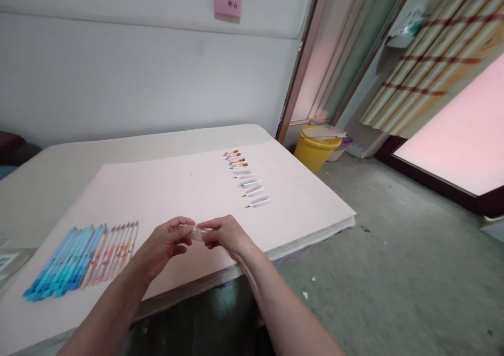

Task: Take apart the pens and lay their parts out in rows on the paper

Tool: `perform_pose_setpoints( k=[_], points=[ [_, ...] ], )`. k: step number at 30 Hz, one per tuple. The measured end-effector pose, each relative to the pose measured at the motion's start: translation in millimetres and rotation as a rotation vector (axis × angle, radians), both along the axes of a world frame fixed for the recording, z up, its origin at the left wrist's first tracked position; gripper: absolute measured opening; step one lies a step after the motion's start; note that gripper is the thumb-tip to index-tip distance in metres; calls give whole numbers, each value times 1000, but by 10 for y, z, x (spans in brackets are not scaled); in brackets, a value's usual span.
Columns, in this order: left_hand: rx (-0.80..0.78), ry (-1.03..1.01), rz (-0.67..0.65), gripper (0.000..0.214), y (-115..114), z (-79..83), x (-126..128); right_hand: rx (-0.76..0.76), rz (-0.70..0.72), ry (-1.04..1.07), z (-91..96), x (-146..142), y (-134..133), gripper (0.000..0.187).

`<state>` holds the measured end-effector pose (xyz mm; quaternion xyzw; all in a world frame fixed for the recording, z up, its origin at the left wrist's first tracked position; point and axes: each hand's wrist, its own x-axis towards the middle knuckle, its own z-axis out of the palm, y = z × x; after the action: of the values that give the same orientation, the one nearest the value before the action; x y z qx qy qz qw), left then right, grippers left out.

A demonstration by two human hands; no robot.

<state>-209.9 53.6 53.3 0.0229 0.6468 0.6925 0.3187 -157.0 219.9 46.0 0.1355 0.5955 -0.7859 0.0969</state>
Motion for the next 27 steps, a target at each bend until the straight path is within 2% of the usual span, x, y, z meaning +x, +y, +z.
perform_pose_setpoints(
  k=[3, 11, 19, 22, 25, 27],
  points=[
    [-62, 69, -80, 24, -39, 0, -50, 17, 25, -9, -11, -6, 17, 30],
    [-66, 99, -60, 24, -40, -69, -84, 14, -35, 6, -45, -36, -12, 32],
    [-43, 63, 67, 24, -32, -126, -110, -46, -128, 21, -25, -36, -102, 37],
    [-4, 30, 164, 24, -40, -184, -149, -142, -229, 18, 16, 2, -148, 50],
    [38, -12, 323, 22, -18, -267, -301, -191, -354, -50, 43, 37, -203, 61],
    [35, 7, 392, 18, 39, -290, -509, -160, -364, -100, 39, 52, -246, 58]
  ],
)
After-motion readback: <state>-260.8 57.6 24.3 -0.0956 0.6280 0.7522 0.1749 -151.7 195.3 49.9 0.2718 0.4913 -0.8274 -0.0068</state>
